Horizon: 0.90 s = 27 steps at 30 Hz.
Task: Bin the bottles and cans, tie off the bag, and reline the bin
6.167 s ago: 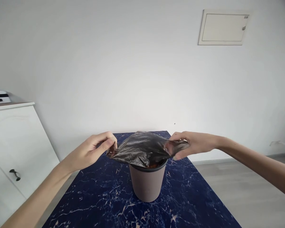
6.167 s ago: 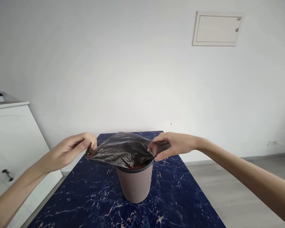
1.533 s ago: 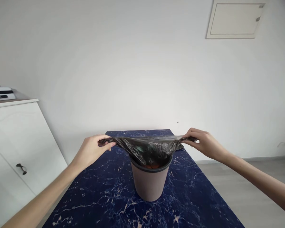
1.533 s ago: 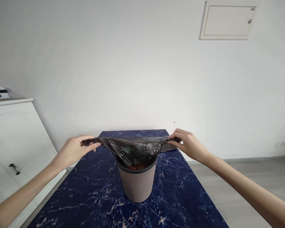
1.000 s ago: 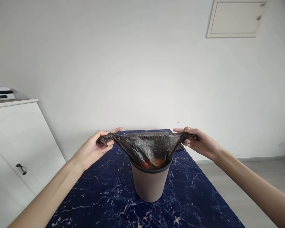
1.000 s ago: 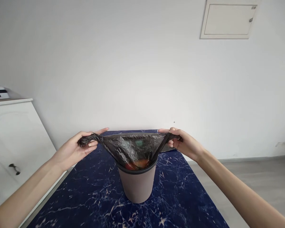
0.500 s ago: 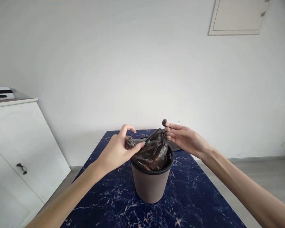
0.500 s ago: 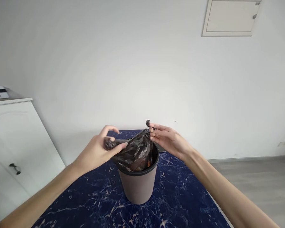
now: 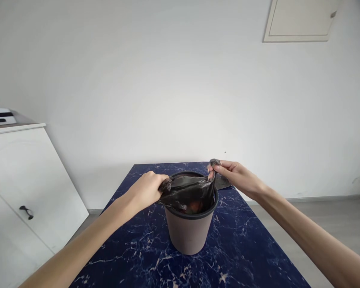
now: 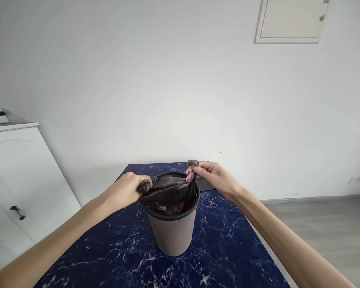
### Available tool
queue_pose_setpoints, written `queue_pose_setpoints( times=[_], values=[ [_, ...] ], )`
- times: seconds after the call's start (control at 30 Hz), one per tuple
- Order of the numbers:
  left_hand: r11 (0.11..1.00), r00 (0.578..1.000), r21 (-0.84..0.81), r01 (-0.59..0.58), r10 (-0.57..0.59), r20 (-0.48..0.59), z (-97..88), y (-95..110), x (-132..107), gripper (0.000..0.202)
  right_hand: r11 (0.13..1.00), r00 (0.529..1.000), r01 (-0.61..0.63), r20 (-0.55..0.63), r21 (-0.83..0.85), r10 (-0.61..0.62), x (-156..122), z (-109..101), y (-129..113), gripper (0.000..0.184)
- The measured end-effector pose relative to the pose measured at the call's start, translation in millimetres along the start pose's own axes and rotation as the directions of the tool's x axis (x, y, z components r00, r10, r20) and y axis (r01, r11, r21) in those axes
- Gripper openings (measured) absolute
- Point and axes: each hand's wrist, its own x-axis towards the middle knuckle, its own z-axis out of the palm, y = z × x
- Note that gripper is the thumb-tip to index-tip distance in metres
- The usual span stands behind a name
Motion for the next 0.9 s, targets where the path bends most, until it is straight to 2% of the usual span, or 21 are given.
queue_pose_setpoints(
  times=[0.13, 0.23, 0.3, 0.37, 0.4, 0.43, 0.47, 0.5, 0.57, 0.63, 0.7, 0.77, 0.83, 0.9],
  values=[
    [0.999, 0.996, -0.044, 0.003, 0.002, 0.095, -2.4, 9.7, 4.0, 0.024, 0.948, 0.997, 0.011, 0.074, 0.317, -0.037, 15.1, 22.3, 4.7, 0.040],
    [0.997, 0.994, -0.080, 0.019, -0.010, 0.108, -4.4, 14.1, 7.8, 0.021, 0.942, 0.961, -0.020, 0.267, 0.334, -0.075, 27.8, 36.3, 4.0, 0.039],
    [0.991, 0.994, -0.123, 0.043, -0.030, 0.108, -6.2, 15.3, 10.9, 0.017, 0.966, 0.881, -0.053, 0.467, 0.251, -0.073, 34.6, 42.4, -2.1, 0.038],
    [0.979, 0.993, -0.187, 0.075, -0.056, 0.106, -9.5, 15.9, 13.5, 0.014, 0.985, 0.754, -0.094, 0.657, 0.144, -0.024, 39.4, 46.7, -10.4, 0.035],
    [0.971, 0.992, -0.222, 0.089, -0.067, 0.107, -11.7, 16.3, 14.2, 0.015, 0.991, 0.699, -0.098, 0.715, 0.088, 0.006, 41.0, 48.5, -14.0, 0.034],
    [0.962, 0.992, -0.254, 0.099, -0.074, 0.107, -14.3, 16.9, 14.3, 0.018, 0.996, 0.668, -0.086, 0.743, 0.031, 0.034, 42.3, 50.2, -16.3, 0.033],
    [0.952, 0.991, -0.288, 0.104, -0.074, 0.113, -17.1, 17.6, 13.8, 0.021, 0.997, 0.671, -0.068, 0.739, -0.020, 0.061, 43.2, 51.8, -17.0, 0.034],
    [0.938, 0.990, -0.329, 0.107, -0.069, 0.124, -19.7, 18.4, 12.6, 0.024, 0.996, 0.708, -0.062, 0.702, -0.057, 0.085, 43.8, 53.4, -15.9, 0.035],
    [0.896, 0.988, -0.428, 0.120, -0.065, 0.141, -23.9, 19.6, 9.3, 0.030, 0.992, 0.817, -0.104, 0.564, -0.066, 0.124, 44.5, 55.9, -8.8, 0.039],
    [0.836, 0.986, -0.529, 0.147, -0.080, 0.149, -25.5, 19.5, 6.1, 0.036, 0.986, 0.890, -0.169, 0.427, -0.010, 0.157, 44.7, 57.6, 1.0, 0.041],
    [0.799, 0.985, -0.582, 0.153, -0.075, 0.156, -24.5, 18.6, 4.5, 0.040, 0.979, 0.927, -0.195, 0.339, 0.064, 0.163, 44.8, 58.8, 8.5, 0.043],
    [0.811, 0.984, -0.573, 0.123, -0.026, 0.174, -22.6, 19.3, 4.4, 0.041, 0.970, 0.948, -0.200, 0.278, 0.137, 0.156, 44.8, 60.1, 10.7, 0.045],
    [0.865, 0.984, -0.495, 0.080, 0.012, 0.178, -21.2, 23.7, 4.7, 0.041, 0.955, 0.964, -0.204, 0.214, 0.213, 0.158, 44.7, 62.4, 7.9, 0.048],
    [0.930, 0.989, -0.366, 0.013, 0.041, 0.140, -20.8, 32.2, 4.5, 0.038, 0.941, 0.972, -0.211, 0.162, 0.265, 0.172, 44.5, 66.6, 2.3, 0.049]
  ],
)
